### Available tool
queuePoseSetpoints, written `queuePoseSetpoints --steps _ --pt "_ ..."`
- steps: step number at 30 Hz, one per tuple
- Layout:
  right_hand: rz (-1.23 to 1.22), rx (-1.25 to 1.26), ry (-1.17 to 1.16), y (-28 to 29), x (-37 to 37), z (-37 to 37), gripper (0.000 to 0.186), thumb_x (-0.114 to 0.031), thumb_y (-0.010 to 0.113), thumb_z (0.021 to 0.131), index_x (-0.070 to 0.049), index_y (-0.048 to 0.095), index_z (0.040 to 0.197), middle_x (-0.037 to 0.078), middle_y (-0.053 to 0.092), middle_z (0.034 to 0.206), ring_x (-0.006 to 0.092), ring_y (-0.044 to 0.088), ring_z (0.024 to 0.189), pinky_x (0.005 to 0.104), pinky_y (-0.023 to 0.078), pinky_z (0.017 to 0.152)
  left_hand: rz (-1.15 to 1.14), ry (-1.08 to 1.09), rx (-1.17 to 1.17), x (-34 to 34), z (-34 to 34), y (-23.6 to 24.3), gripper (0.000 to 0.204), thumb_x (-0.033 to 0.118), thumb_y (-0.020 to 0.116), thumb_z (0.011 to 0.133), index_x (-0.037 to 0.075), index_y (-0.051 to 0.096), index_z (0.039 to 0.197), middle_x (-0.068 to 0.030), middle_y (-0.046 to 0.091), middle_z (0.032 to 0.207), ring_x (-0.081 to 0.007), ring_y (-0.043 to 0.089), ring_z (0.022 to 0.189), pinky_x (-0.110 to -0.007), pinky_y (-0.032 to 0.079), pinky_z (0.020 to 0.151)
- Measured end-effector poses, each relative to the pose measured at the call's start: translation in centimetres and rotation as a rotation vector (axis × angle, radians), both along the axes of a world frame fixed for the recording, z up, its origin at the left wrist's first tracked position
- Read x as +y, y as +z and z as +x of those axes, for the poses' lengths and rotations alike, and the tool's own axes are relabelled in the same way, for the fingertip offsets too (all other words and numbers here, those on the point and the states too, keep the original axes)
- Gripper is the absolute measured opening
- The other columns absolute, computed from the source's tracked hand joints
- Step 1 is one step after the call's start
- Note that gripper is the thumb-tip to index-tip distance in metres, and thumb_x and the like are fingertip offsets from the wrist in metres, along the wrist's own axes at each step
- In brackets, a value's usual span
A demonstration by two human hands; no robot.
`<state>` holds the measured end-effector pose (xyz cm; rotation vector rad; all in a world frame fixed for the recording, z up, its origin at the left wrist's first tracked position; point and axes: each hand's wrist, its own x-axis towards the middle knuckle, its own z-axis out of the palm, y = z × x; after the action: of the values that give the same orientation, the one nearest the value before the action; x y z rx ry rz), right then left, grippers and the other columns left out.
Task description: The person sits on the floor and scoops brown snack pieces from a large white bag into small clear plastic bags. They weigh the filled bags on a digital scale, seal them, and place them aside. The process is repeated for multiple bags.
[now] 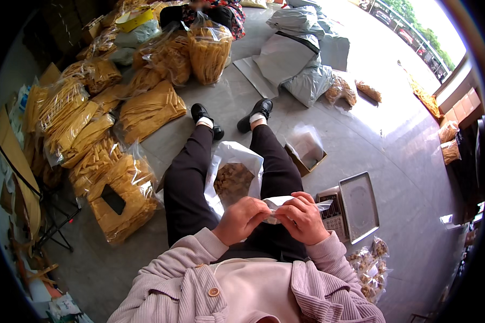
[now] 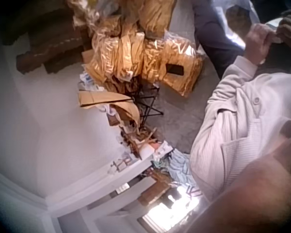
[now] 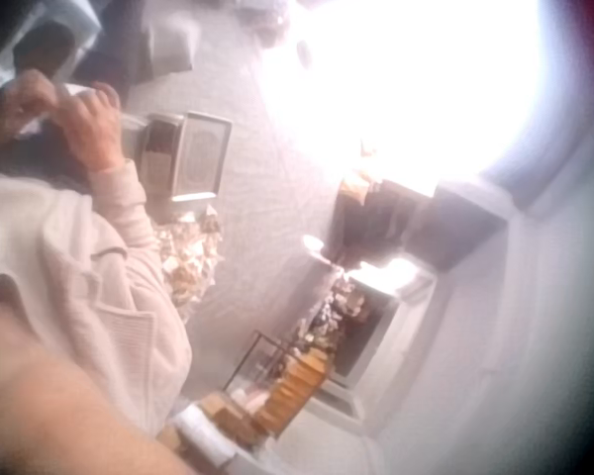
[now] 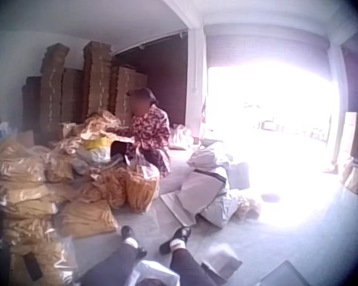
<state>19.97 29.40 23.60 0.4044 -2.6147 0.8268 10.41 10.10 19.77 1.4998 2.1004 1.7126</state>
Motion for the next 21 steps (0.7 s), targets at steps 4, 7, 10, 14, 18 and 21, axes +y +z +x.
queuePoseSetpoints --steps 4,7,10,14,18,21 --pt "0.023 -0.008 -0.045 -0.8 1.0 0.4 0.017 -0.009 0.070 0.077 -0.009 0.064 0.093 0.005 0.062 0.087 0.0253 0.062 0.085 0.0399 0.045 0.091 -0.001 0.012 -0.076 0.0 0.0 -0.1 0.015 -0.001 0.066 0.086 0.006 0.060 0.098 -0.0102 0.068 0.098 -0.0277 0.066 0.093 -0.034 0.052 0.081" --pt "0.049 -0.026 -0.113 -1.2 1.9 0.9 0.015 -0.008 0.070 0.077 -0.008 0.064 0.090 0.006 0.063 0.087 0.0265 0.061 0.086 0.0395 0.045 0.090 0.017 0.006 -0.147 -0.2 -0.1 -0.6 0.012 0.000 0.061 0.090 0.005 0.056 0.100 -0.0125 0.068 0.102 -0.0278 0.067 0.098 -0.034 0.052 0.084" --pt "0.057 -0.003 -0.170 -1.1 3.1 1.4 0.012 -0.007 0.071 0.076 -0.007 0.063 0.086 0.007 0.063 0.083 0.0273 0.062 0.082 0.0392 0.046 0.085 0.006 -0.020 -0.176 -0.5 -0.3 -1.1 0.009 0.003 0.057 0.095 0.005 0.052 0.102 -0.0139 0.068 0.106 -0.0278 0.067 0.102 -0.034 0.053 0.086" --pt "0.052 0.032 -0.232 -0.9 4.7 2.4 0.011 -0.005 0.070 0.076 -0.006 0.063 0.085 0.006 0.063 0.080 0.0271 0.062 0.077 0.0394 0.047 0.082 0.079 0.033 -0.193 -0.8 -0.5 -1.6 0.010 0.010 0.056 0.097 0.005 0.052 0.104 -0.0144 0.069 0.104 -0.0304 0.068 0.097 -0.034 0.054 0.083" --pt "0.018 0.058 -0.310 -0.9 5.9 3.3 0.011 -0.004 0.070 0.076 -0.005 0.062 0.085 0.007 0.063 0.079 0.0272 0.062 0.077 0.0403 0.046 0.081 0.099 0.059 -0.161 -1.1 -1.0 -1.3 0.012 0.010 0.055 0.097 0.005 0.050 0.106 -0.0155 0.069 0.103 -0.0313 0.069 0.097 -0.035 0.055 0.083" --pt "-0.020 0.054 -0.364 -1.3 6.6 3.7 0.011 -0.001 0.069 0.076 -0.004 0.062 0.084 0.008 0.062 0.080 0.0281 0.062 0.078 0.0387 0.046 0.080 0.098 0.099 -0.169 -1.5 -0.9 -0.7 0.011 0.013 0.053 0.099 0.005 0.049 0.106 -0.0148 0.069 0.102 -0.0278 0.069 0.095 -0.033 0.055 0.081"
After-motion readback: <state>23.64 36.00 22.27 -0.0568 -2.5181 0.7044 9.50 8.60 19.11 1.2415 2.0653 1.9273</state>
